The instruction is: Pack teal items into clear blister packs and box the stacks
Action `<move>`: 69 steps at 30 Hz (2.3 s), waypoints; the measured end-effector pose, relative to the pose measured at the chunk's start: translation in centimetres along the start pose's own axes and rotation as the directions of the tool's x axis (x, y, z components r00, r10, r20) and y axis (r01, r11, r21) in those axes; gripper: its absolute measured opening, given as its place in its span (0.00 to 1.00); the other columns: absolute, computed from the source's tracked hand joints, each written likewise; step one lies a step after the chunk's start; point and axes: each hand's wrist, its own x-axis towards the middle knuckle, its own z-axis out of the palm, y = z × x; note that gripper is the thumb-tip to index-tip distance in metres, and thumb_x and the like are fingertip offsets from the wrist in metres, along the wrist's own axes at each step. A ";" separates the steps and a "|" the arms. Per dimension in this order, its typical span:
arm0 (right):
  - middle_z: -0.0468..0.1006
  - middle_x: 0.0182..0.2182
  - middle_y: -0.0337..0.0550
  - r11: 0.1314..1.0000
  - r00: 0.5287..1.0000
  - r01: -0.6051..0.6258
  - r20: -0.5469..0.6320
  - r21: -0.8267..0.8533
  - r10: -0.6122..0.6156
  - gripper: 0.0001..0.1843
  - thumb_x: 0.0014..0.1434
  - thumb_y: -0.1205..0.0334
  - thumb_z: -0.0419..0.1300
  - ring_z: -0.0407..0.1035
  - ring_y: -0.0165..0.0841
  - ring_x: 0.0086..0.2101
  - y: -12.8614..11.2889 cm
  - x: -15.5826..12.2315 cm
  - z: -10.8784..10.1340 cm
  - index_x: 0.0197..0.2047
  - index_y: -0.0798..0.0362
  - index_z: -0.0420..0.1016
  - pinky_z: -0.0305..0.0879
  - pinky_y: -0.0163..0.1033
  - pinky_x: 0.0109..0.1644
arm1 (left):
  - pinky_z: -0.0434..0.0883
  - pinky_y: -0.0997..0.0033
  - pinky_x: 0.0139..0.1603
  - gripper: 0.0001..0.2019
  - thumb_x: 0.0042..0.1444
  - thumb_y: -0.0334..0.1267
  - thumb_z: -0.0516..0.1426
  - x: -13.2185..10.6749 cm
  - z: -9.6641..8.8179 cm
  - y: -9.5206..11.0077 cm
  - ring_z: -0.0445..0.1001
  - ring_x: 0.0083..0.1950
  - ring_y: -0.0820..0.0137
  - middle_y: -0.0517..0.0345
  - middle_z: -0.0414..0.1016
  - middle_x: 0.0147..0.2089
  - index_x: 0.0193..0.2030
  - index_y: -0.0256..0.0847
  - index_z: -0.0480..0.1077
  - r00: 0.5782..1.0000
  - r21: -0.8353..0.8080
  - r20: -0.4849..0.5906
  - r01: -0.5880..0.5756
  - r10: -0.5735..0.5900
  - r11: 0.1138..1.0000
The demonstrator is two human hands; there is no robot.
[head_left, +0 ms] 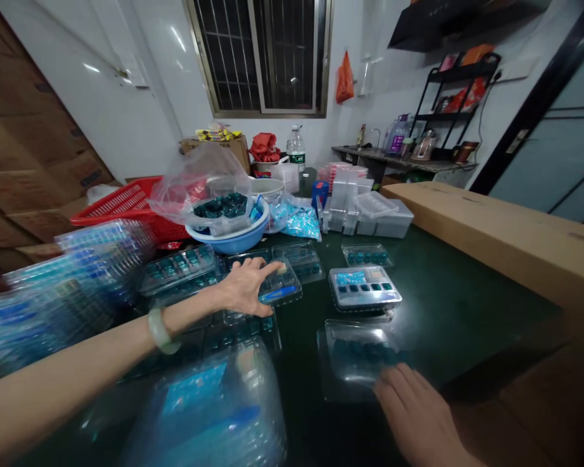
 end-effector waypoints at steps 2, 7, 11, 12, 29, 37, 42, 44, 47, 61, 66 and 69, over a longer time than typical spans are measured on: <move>0.67 0.26 0.43 1.000 1.000 0.010 -0.001 0.015 -0.010 0.09 0.56 0.72 0.48 0.58 0.32 0.28 0.2 -0.1 -0.4 0.32 0.54 0.69 0.51 0.39 0.30 | 0.60 0.52 0.44 0.46 0.33 0.55 0.59 0.6 1.8 -0.7 0.62 0.49 0.50 0.44 0.59 0.51 0.61 0.47 0.49 0.999 -0.010 0.051 -0.018 0.018 1.000; 0.69 0.28 0.45 0.995 0.994 0.098 -0.038 -0.026 -0.099 0.12 0.58 0.72 0.45 0.60 0.33 0.28 -0.2 1.2 -2.0 0.34 0.55 0.70 0.53 0.39 0.30 | 0.56 0.44 0.47 0.54 0.26 0.63 0.59 1.2 4.5 -1.5 0.58 0.53 0.44 0.38 0.54 0.57 0.62 0.46 0.46 0.984 -0.051 0.150 -0.090 0.097 0.995; 0.68 0.27 0.43 0.993 0.993 0.115 -0.018 -0.034 -0.116 0.13 0.56 0.74 0.45 0.60 0.32 0.27 -1.3 3.4 -2.9 0.32 0.55 0.69 0.53 0.39 0.30 | 0.52 0.39 0.49 0.53 0.29 0.62 0.59 1.0 3.0 -1.2 0.50 0.59 0.41 0.36 0.50 0.61 0.63 0.46 0.44 0.992 -0.108 0.097 -0.075 0.086 0.991; 0.67 0.26 0.43 0.991 0.991 0.129 -0.016 -0.019 -0.129 0.13 0.56 0.75 0.45 0.59 0.31 0.27 -1.6 4.0 -3.0 0.32 0.55 0.69 0.53 0.38 0.30 | 0.52 0.39 0.50 0.50 0.33 0.59 0.59 0.7 2.3 -0.9 0.49 0.59 0.43 0.38 0.50 0.61 0.63 0.47 0.44 0.995 -0.146 0.047 -0.077 0.085 0.986; 0.70 0.36 0.45 0.954 0.896 0.290 -0.330 -0.075 -0.298 0.10 0.53 0.66 0.57 0.65 0.36 0.38 -5.4 16.3 -4.3 0.41 0.51 0.68 0.63 0.43 0.40 | 0.65 0.59 0.50 0.19 0.54 0.27 0.47 -5.4 -2.6 -0.1 0.66 0.50 0.65 0.49 0.69 0.48 0.52 0.40 0.63 0.705 -0.262 -0.653 -0.554 0.278 0.790; 0.64 0.50 0.52 0.957 0.952 0.050 -0.302 0.285 0.040 0.25 0.54 0.64 0.57 0.59 0.43 0.50 -3.9 18.1 -3.1 0.55 0.53 0.58 0.62 0.51 0.49 | 0.65 0.61 0.50 0.19 0.52 0.25 0.50 -8.4 -1.9 -1.3 0.66 0.51 0.66 0.50 0.69 0.48 0.51 0.40 0.65 0.669 -0.348 -0.738 -0.489 0.088 0.800; 0.70 0.44 0.46 0.902 0.969 0.088 -0.247 0.424 0.022 0.16 0.55 0.69 0.52 0.65 0.37 0.46 -3.5 19.3 -1.9 0.48 0.51 0.66 0.63 0.45 0.48 | 0.64 0.63 0.51 0.17 0.53 0.28 0.52 -9.0 -1.9 -1.6 0.67 0.50 0.66 0.52 0.69 0.49 0.50 0.41 0.66 0.710 -0.422 -0.704 -0.423 0.004 0.802; 0.71 0.42 0.45 0.895 0.970 0.087 -0.242 0.437 0.024 0.16 0.55 0.70 0.52 0.66 0.36 0.44 -3.6 19.7 -1.4 0.47 0.52 0.67 0.64 0.44 0.47 | 0.64 0.65 0.51 0.16 0.53 0.30 0.52 -8.9 -1.9 -1.7 0.67 0.49 0.67 0.53 0.70 0.48 0.50 0.41 0.65 0.724 -0.462 -0.686 -0.360 -0.070 0.810; 0.72 0.42 0.46 0.880 0.973 0.093 -0.231 0.466 0.020 0.16 0.55 0.70 0.51 0.66 0.35 0.43 -3.6 20.0 -0.3 0.48 0.53 0.66 0.65 0.42 0.46 | 0.64 0.65 0.50 0.17 0.54 0.32 0.52 -8.6 -1.6 -1.8 0.67 0.48 0.68 0.53 0.69 0.48 0.52 0.41 0.62 0.738 -0.514 -0.654 -0.270 -0.168 0.814; 0.72 0.39 0.50 0.946 0.893 0.055 -0.439 0.318 0.096 0.17 0.55 0.69 0.50 0.67 0.36 0.40 -6.5 20.2 4.2 0.49 0.55 0.64 0.65 0.41 0.43 | 0.66 0.56 0.47 0.44 0.40 0.30 0.63 -8.4 -1.1 -0.8 0.62 0.56 0.55 0.49 0.58 0.57 0.61 0.54 0.45 0.885 -0.919 -0.189 -0.312 -0.426 -0.241; 0.73 0.37 0.49 0.946 0.913 0.076 -0.404 0.316 0.062 0.16 0.55 0.68 0.51 0.67 0.36 0.37 -10.0 20.4 5.0 0.48 0.58 0.64 0.64 0.40 0.38 | 0.60 0.50 0.52 0.40 0.43 0.43 0.62 -8.2 -1.3 -1.0 0.61 0.56 0.53 0.50 0.63 0.55 0.61 0.55 0.46 0.888 -0.816 -0.299 -0.428 -0.351 -0.388; 0.73 0.35 0.47 0.941 0.933 0.065 -0.354 0.332 0.061 0.15 0.55 0.69 0.50 0.67 0.35 0.35 -11.9 20.8 5.4 0.47 0.57 0.66 0.64 0.39 0.37 | 0.57 0.47 0.54 0.36 0.44 0.50 0.59 -7.6 -1.2 -1.5 0.63 0.55 0.53 0.50 0.66 0.52 0.59 0.53 0.50 0.904 -0.761 -0.284 -0.415 -0.318 -0.499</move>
